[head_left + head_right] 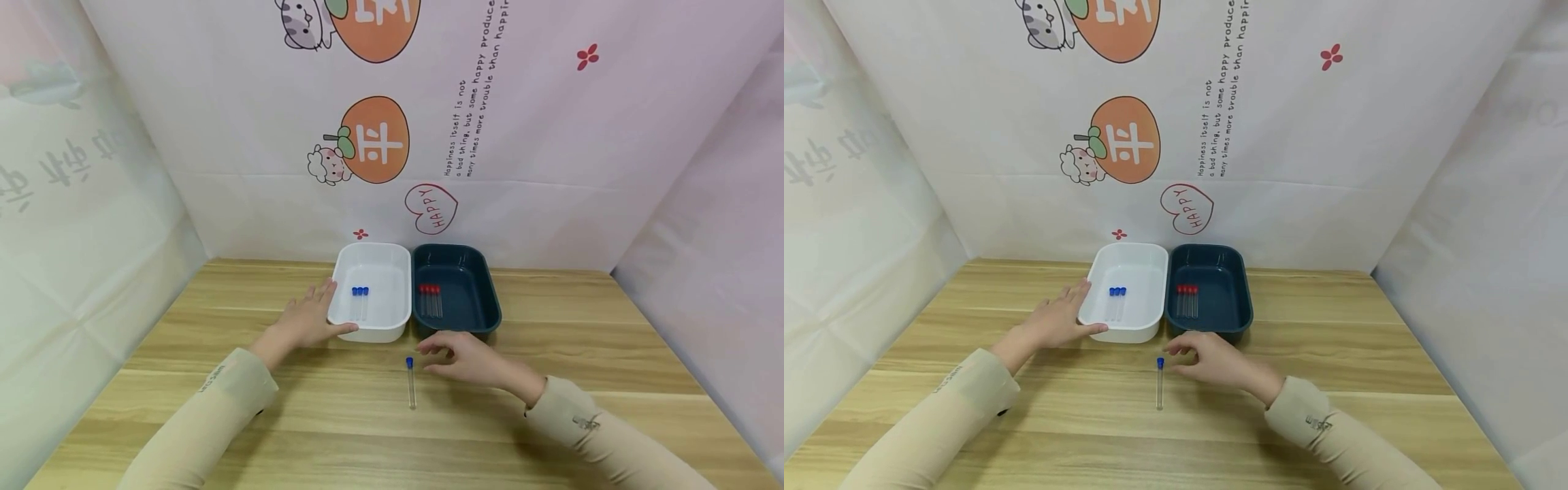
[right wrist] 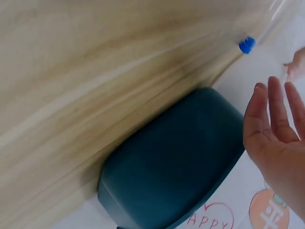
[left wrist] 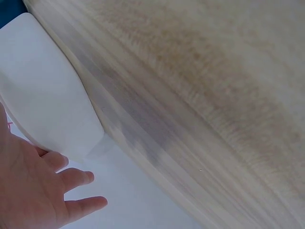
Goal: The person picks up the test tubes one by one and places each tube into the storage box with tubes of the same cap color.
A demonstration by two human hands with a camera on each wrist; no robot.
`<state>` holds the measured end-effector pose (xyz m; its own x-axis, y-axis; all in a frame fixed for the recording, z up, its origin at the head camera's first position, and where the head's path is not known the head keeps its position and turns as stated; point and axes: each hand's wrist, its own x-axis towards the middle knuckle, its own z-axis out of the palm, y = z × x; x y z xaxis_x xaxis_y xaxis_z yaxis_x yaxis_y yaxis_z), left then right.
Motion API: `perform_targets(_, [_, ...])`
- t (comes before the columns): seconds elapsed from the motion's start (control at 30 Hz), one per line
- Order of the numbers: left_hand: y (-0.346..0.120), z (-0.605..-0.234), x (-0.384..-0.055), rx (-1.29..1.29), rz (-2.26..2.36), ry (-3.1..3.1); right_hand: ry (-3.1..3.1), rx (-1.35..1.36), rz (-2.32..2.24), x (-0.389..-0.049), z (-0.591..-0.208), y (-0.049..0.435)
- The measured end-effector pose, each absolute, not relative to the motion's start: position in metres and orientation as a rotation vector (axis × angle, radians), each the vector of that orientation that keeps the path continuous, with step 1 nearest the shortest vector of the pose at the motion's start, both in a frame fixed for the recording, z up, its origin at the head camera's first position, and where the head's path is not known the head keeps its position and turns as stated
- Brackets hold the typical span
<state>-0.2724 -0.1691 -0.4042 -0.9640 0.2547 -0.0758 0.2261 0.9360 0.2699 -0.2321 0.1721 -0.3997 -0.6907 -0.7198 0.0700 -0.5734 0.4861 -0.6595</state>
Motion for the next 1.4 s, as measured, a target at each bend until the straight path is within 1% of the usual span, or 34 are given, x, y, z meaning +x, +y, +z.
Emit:
perform_targets(0.3, [-0.170,-0.404,-0.272,0.369,0.401,2.979,2.633,-1.162,-0.701,-0.228,-0.408,0.164])
perform_targets(0.57, [-0.170,-0.405,-0.273,0.373,0.415,2.982,2.680,-1.179,-0.537,-0.221,-0.413,0.156])
perform_targets(0.83, [-0.170,-0.405,-0.273,0.375,0.415,2.985,2.693,-1.167,-0.476,-0.217,-0.413,0.149])
perform_targets(1.17, [-0.170,-0.405,-0.272,0.375,0.412,2.985,2.680,-1.062,-0.435,-0.217,-0.412,0.142])
perform_targets(1.4, [-0.170,-0.406,-0.272,0.375,0.407,2.990,2.701,-1.056,-0.373,-0.218,-0.414,0.140])
